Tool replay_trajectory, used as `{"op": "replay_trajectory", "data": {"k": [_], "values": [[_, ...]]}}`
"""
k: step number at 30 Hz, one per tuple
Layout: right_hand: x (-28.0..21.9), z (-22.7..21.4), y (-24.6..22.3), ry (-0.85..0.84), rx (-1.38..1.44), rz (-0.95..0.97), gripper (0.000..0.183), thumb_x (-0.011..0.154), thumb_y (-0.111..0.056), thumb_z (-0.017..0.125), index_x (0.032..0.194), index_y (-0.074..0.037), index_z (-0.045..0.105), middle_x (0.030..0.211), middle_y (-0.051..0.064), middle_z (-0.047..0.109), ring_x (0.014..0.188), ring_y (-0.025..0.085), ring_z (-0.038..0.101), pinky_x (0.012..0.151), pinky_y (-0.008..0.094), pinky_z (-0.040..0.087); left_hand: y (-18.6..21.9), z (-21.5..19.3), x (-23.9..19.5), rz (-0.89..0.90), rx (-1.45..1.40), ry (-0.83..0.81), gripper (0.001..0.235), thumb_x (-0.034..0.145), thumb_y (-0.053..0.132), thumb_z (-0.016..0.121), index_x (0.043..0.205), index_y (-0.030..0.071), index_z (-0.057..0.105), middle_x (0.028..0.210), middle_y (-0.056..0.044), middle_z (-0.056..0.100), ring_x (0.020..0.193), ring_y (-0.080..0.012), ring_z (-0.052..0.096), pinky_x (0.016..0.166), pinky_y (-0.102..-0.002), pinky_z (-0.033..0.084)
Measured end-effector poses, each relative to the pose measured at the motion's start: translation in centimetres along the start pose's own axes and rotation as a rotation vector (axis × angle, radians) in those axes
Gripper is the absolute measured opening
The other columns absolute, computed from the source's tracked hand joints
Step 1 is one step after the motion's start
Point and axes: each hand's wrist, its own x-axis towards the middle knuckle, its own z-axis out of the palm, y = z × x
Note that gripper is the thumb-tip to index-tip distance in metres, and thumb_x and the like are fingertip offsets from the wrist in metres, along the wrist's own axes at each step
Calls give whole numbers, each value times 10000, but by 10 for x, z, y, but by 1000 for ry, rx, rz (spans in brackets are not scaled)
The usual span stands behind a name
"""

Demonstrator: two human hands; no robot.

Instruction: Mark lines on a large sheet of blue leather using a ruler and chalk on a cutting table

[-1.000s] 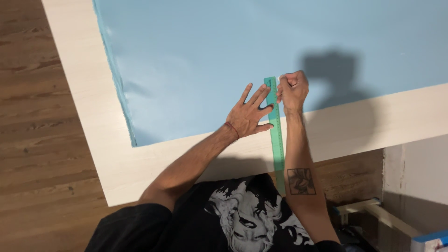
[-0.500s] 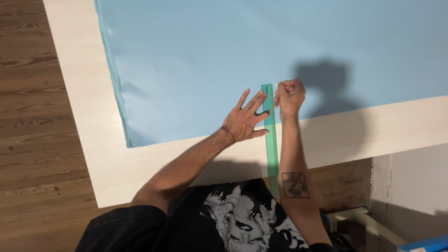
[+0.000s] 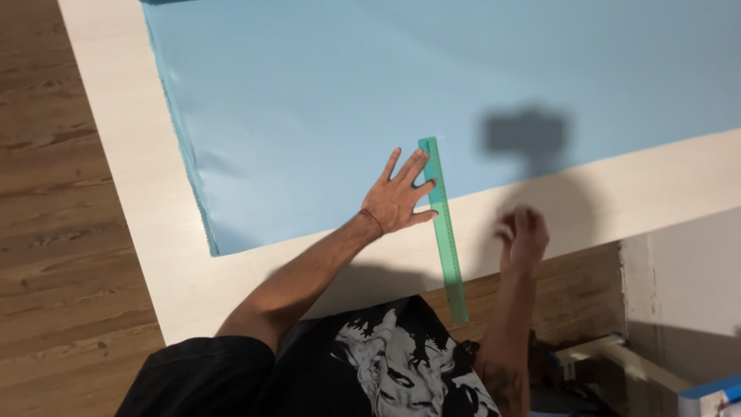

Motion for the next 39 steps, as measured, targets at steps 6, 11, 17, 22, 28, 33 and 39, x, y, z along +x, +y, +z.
{"op": "replay_trajectory", "data": {"k": [6,11,17,22,28,33,39], "values": [[-117,-114,67,-236,-462,142,289,1198,-310,769,1333,-64,702,1233,175,768,1182,334,745,1015,548,622,-3,16,1,35,-18,166,764,1067,914,421,1420,278,653,1722,-226,545,1674,-385,515,1431,-729,194],[-138,-121,91,-568,-503,-5,242,1176,-228,747,1275,-8,727,1301,264,806,1383,396,730,1209,639,533,2,20,-1,59,46,199,750,1047,921,474,1403,287,659,1725,-207,560,1666,-380,529,1406,-741,221],[-136,-113,100,-751,-598,-197,210,1211,-227,670,1349,-73,708,1292,234,808,1362,362,730,1194,586,548,14,12,-11,12,93,159,754,1000,904,545,1445,307,667,1757,-165,555,1687,-349,508,1418,-719,214],[-149,-105,83,-816,-691,-218,261,1201,-342,699,1337,-129,764,1252,170,823,1292,332,783,1142,521,595,23,-3,-40,-58,146,155,730,1028,834,564,1514,301,679,1784,-157,545,1706,-335,484,1418,-714,198],[-170,-86,90,-936,-654,-233,256,1212,-298,693,1307,-66,744,1207,200,794,1263,358,752,1114,570,575,14,-40,-95,-133,191,126,711,1107,791,506,1552,263,680,1829,-153,512,1709,-341,473,1410,-703,211],[-194,-58,103,-1003,-672,-250,278,1201,-347,712,1331,-105,751,1247,202,793,1311,374,746,1134,574,571,-13,-57,-127,-156,216,95,726,1107,797,502,1577,269,668,1846,-101,511,1723,-309,453,1422,-695,189],[-233,-18,109,-1029,-674,-195,289,1218,-348,684,1350,-92,710,1356,303,774,1464,518,675,1194,647,541,-62,-68,-153,-115,216,60,771,1091,840,469,1620,310,649,1849,-54,519,1731,-293,446,1432,-684,167]]}}
